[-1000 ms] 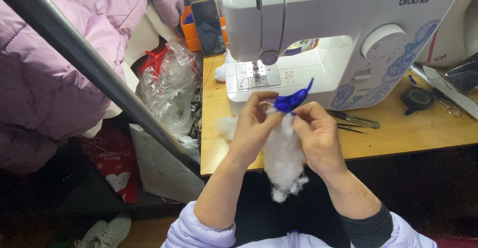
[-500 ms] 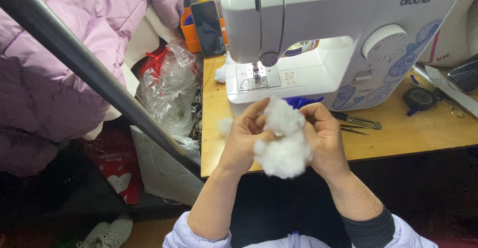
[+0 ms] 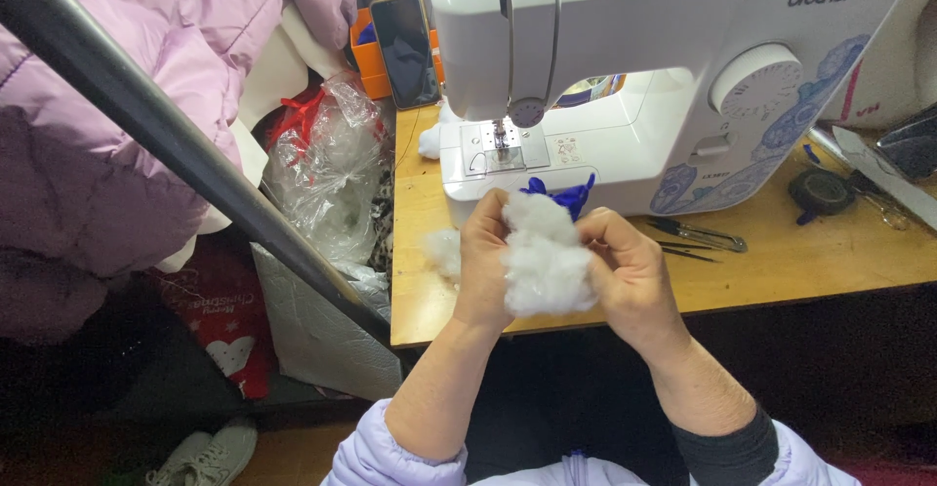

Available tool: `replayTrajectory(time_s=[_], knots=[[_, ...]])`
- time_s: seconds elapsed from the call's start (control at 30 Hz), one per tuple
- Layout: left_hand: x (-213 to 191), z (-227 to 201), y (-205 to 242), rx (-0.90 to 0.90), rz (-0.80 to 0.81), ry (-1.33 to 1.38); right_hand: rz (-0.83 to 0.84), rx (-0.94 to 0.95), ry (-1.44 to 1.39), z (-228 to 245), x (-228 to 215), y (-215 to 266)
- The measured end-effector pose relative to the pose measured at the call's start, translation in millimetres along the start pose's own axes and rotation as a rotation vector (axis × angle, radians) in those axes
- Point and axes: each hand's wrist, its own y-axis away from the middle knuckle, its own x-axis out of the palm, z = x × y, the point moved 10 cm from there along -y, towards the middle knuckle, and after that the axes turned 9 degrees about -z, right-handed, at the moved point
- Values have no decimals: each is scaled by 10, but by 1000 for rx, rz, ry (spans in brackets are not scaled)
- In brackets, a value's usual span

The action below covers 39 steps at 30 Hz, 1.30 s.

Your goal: The person stuffs white cotton-like filling into a blue fabric pouch by hand. They push the filling into the opening and then adjust the pouch to distribute the stuffing evenly.

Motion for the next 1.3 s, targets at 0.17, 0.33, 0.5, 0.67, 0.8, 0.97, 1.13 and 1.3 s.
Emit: replayTrajectory(time_s=[0.17, 0.33, 0.5, 0.67, 0.8, 0.97, 1.13, 1.3], knots=[[30, -575, 215, 500, -124, -611, 71, -138, 97, 178, 156, 66], [218, -739, 394, 839, -20, -678, -60, 127, -86, -127, 82, 74], [530, -1101, 724, 1075, 177, -669, -158, 220, -222, -192, 2, 86], [614, -880, 693, 515, 540, -603, -193, 241, -170, -309, -152, 24], [493, -694, 509, 452, 449, -470, -201, 254, -194, -216, -80, 89], [389, -549, 308, 192, 320, -205, -135, 204, -106, -187, -75, 84], [213, -404, 156, 155, 146, -188, -10, 9, 80, -26, -9, 88], [288, -815, 294, 717, 0, -665, 59, -225, 250, 151, 152, 195]])
